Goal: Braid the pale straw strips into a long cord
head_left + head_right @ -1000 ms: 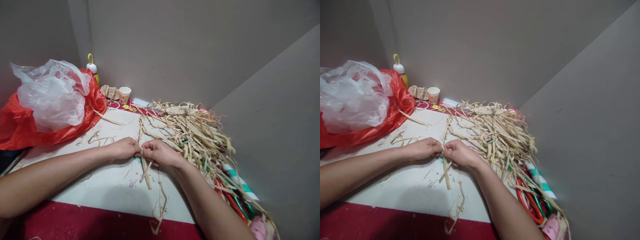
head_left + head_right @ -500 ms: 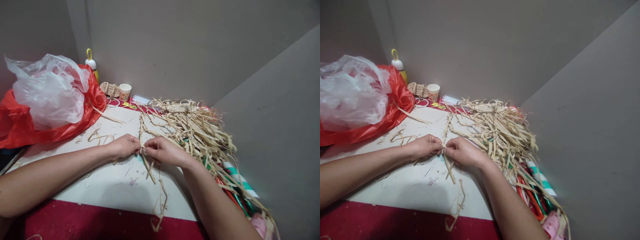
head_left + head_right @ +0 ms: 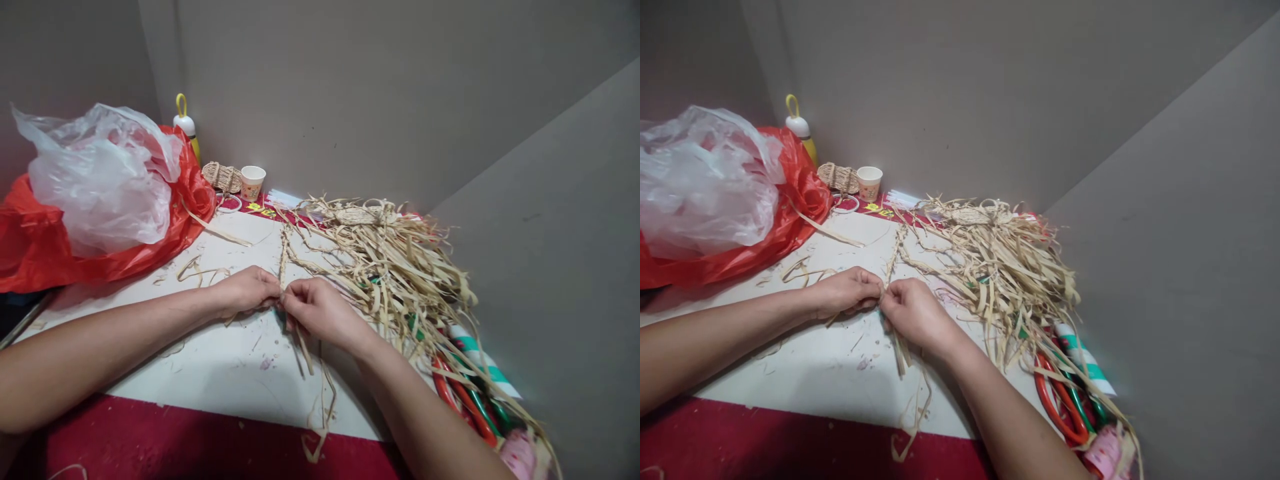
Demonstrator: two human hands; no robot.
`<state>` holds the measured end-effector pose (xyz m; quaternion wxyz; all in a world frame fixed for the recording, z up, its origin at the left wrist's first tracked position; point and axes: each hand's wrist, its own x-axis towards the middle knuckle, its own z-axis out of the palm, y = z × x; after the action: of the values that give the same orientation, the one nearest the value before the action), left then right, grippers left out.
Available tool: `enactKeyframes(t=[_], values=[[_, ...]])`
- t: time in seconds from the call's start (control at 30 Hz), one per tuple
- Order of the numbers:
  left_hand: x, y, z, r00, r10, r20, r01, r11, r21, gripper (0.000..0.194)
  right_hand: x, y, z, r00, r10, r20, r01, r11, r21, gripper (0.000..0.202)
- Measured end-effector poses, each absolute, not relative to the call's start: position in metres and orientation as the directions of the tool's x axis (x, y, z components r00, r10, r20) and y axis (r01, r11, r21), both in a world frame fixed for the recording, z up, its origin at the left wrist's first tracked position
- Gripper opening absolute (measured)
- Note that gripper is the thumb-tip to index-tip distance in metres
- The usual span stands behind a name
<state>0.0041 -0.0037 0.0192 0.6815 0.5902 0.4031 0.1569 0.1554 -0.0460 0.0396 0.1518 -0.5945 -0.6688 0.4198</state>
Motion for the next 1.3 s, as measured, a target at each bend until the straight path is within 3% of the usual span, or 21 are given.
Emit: enactKeyframes(t=[0.13, 0.23, 0.3, 0.4, 0.57, 0.63, 0.77, 0.97, 1.1, 1.3], values=[[0.003, -0.004, 0.020, 0.646, 0.669, -0.367, 0.223, 0.294, 0.929, 0.022, 0.143, -0.059, 0.034, -0.267, 0.958, -0.105, 0.874, 0.195, -0.444, 0.023], [0.003, -0.005, 0.021, 0.638, 0.677, -0.367, 0.209, 0.308, 0.928, 0.024, 0.138, -0.068, 0.038, -0.303, 0.946, -0.112, 0.924, 0.263, -0.277, 0.026], [0.003, -0.005, 0.022, 0.648, 0.666, -0.368, 0.192, 0.325, 0.926, 0.020, 0.140, -0.072, 0.048, -0.406, 0.895, -0.183, 0.886, 0.337, -0.318, 0.024], [0.002, -0.005, 0.023, 0.684, 0.639, -0.352, 0.157, 0.341, 0.927, 0.019, 0.154, -0.068, 0.066, -0.496, 0.831, -0.252, 0.788, 0.309, -0.533, 0.027], [0.000, -0.004, 0.023, 0.718, 0.614, -0.327, 0.134, 0.340, 0.931, 0.014, 0.182, -0.039, 0.068, -0.174, 0.972, -0.156, 0.609, -0.018, -0.793, 0.029], [0.000, -0.004, 0.023, 0.720, 0.613, -0.325, 0.134, 0.336, 0.932, 0.013, 0.187, -0.029, 0.059, -0.183, 0.958, -0.221, 0.512, -0.099, -0.853, 0.027], [0.000, -0.004, 0.023, 0.720, 0.617, -0.317, 0.141, 0.317, 0.938, 0.015, 0.186, -0.024, 0.042, -0.336, 0.873, -0.353, 0.429, -0.191, -0.883, 0.033], [0.000, -0.004, 0.019, 0.728, 0.612, -0.310, 0.145, 0.304, 0.941, 0.017, 0.189, -0.024, 0.036, -0.426, 0.815, -0.393, 0.375, -0.236, -0.897, 0.028], [0.000, -0.003, 0.018, 0.716, 0.614, -0.333, 0.163, 0.317, 0.934, 0.018, 0.197, -0.019, 0.047, -0.299, 0.881, -0.366, 0.408, -0.228, -0.884, 0.025], [-0.001, -0.001, 0.015, 0.722, 0.609, -0.327, 0.184, 0.286, 0.940, 0.020, 0.208, 0.006, 0.086, -0.040, 0.992, -0.119, 0.468, -0.087, -0.880, 0.024]])
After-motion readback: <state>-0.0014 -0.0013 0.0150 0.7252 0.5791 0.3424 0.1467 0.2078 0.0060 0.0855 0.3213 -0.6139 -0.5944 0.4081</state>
